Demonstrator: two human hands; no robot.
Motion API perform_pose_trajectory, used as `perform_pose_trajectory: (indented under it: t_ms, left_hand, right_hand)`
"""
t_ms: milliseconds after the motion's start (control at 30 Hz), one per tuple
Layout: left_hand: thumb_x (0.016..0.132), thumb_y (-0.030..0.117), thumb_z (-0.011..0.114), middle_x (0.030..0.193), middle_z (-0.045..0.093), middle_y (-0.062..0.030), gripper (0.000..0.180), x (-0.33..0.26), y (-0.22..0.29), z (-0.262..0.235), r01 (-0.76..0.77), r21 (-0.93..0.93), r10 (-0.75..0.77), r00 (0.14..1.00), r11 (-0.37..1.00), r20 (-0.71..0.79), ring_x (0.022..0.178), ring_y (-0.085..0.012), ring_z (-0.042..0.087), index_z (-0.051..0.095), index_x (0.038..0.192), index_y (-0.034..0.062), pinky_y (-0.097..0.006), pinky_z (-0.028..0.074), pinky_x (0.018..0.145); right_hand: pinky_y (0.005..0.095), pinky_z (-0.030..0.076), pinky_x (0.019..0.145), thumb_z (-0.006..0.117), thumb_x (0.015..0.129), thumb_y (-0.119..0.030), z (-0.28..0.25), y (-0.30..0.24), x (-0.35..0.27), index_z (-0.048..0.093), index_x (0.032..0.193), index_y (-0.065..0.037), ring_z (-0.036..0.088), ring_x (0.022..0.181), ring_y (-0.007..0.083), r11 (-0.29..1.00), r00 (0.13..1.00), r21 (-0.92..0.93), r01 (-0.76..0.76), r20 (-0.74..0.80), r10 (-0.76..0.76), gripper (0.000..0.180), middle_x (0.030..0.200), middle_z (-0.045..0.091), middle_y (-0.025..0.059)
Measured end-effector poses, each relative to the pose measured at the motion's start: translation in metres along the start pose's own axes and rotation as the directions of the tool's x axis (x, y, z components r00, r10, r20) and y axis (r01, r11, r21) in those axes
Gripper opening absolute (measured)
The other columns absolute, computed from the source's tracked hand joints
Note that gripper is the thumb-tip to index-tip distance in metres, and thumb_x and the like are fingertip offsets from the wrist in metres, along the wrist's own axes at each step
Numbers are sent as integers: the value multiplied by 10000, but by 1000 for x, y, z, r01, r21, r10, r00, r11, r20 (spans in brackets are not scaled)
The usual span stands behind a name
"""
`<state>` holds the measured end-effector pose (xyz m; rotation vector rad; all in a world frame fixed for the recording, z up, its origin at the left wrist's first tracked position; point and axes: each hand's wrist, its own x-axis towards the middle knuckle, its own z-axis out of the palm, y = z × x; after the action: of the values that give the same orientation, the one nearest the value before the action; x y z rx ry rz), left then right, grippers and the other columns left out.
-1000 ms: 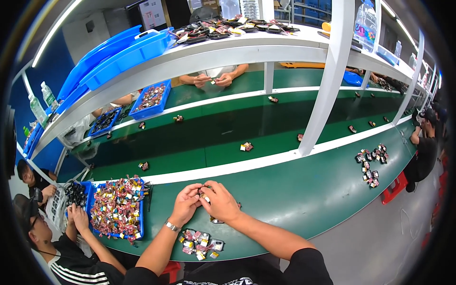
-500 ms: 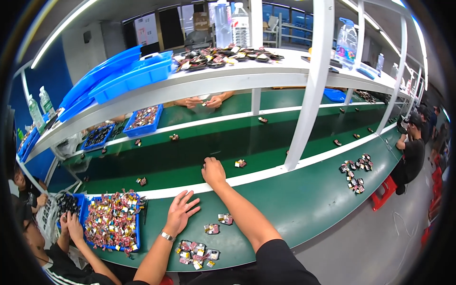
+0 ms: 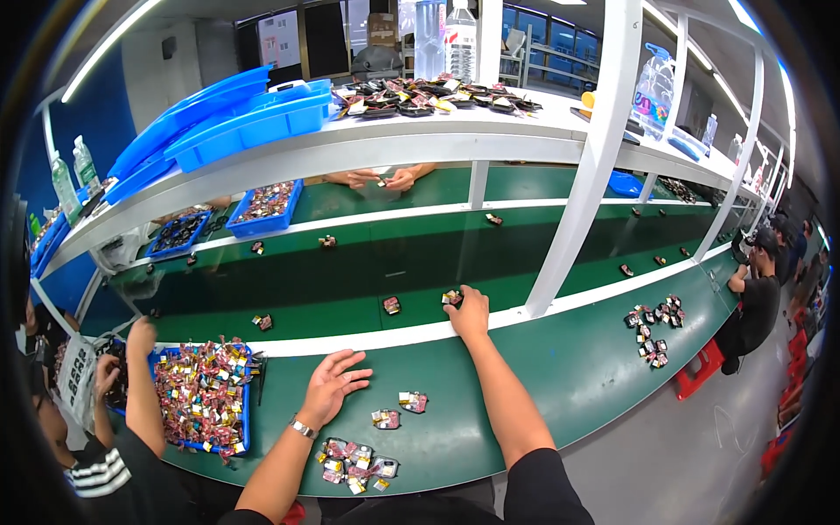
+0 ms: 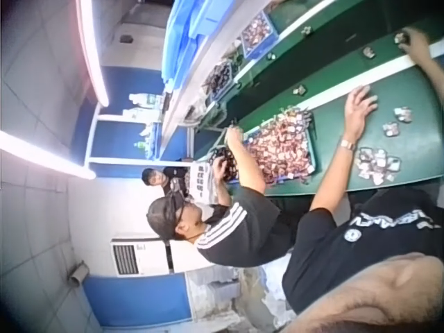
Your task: Sort and assemble small plastic or electronic components on a factory production line.
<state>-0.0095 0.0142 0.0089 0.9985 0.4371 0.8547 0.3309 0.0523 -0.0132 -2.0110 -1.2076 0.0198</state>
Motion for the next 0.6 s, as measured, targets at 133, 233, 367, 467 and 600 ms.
perform_pose_trajectory:
  t_ms: [133, 233, 367, 467, 600]
  left_hand:
    - [920, 32, 550, 1344, 510, -220, 410, -4, -6, 3, 1, 4, -1, 1000, 1000, -22, 1123, -331, 602, 440, 1314, 5, -429, 511, 944]
    - [938, 52, 537, 1290, 547, -220, 384, -6, -3, -2, 9, 22, -8, 999, 1000, -47, 1073, -318, 627, 442, 1305, -6, -401, 529, 912]
    - [1004, 232, 483, 1169, 598, -180, 383, -8, 3, 3, 93, 97, -86, 994, 991, -69, 956, -256, 654, 466, 1283, -29, -349, 547, 815]
    - [1018, 303, 459, 1048, 629, -120, 443, -5, 4, -4, 214, 70, -219, 973, 974, 77, 895, -190, 644, 492, 1304, -34, -315, 545, 766]
    - [1011, 234, 484, 1083, 632, -109, 408, -7, 4, -11, 255, 71, -263, 955, 964, 136, 932, -178, 641, 483, 1321, -31, -313, 552, 791]
  right_hand:
    - [395, 456, 923, 788, 690, -121, -3, 1, 3, 627, 1141, -50, 579, 1019, 287, 995, 999, 97, -38, -13, 39, 485, 1046, 671, 104]
    - [367, 461, 932, 789, 690, -100, -12, -25, -25, 577, 1237, -72, 596, 1032, 248, 933, 973, 356, 58, 189, -133, 587, 1102, 680, 86]
    - [370, 429, 1006, 778, 710, -95, -51, -94, -80, 495, 1352, -98, 520, 1163, 258, 763, 691, 609, 216, 456, -560, 702, 1164, 672, 29]
    - [378, 373, 1072, 759, 700, -64, -63, -125, -100, 492, 1364, -101, 506, 1205, 279, 722, 516, 595, 353, 520, -681, 717, 1209, 661, 20]
    - [379, 428, 1025, 714, 722, -20, -56, -128, -111, 535, 1327, -95, 547, 1133, 292, 742, 517, 610, 276, 557, -650, 635, 1222, 610, 108]
